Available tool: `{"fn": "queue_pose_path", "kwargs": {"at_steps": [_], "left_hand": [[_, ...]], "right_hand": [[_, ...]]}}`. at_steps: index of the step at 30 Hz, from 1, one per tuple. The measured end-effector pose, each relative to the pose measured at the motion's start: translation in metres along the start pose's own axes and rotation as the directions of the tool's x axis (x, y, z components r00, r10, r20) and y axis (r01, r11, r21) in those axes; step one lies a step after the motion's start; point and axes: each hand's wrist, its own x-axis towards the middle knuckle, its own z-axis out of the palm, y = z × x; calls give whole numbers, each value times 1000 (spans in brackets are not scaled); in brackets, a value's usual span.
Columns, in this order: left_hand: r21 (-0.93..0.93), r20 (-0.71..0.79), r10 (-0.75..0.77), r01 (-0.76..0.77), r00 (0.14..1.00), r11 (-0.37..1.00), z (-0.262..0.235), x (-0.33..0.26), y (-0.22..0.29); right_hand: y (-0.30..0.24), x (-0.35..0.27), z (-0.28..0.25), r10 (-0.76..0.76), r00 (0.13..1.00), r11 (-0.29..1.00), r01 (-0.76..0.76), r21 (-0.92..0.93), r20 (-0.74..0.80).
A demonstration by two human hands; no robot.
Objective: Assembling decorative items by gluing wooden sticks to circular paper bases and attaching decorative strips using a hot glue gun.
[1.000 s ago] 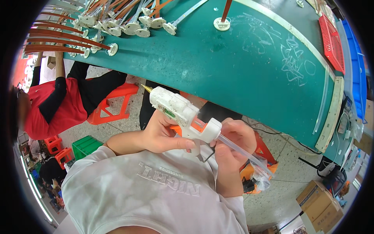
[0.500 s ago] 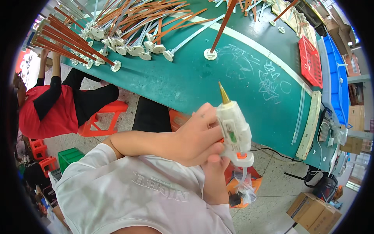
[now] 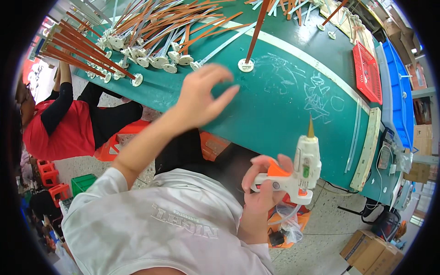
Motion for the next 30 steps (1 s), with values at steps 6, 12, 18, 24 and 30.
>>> {"fn": "queue_pose_path", "kwargs": {"at_steps": [6, 12, 18, 24, 30], "left_hand": [[197, 33, 116, -120, 993, 973, 39, 67, -68], [129, 277, -33, -4, 960, 992, 39, 49, -65], [-32, 284, 24, -16, 959, 999, 20, -8, -34], [-13, 242, 40, -38, 969, 999, 23, -21, -35], [5, 255, 14, -15, 967, 1000, 23, -25, -33]], "right_hand": [[-9, -8, 0, -41, 995, 999, 40, 16, 90], [-13, -10, -6, 78, 993, 997, -79, -6, -93], [-17, -2, 9, 152, 980, 970, -174, -170, -131], [6, 3, 6, 377, 923, 868, -379, -321, -72], [13, 8, 20, 436, 879, 721, -468, -511, -191]]}}
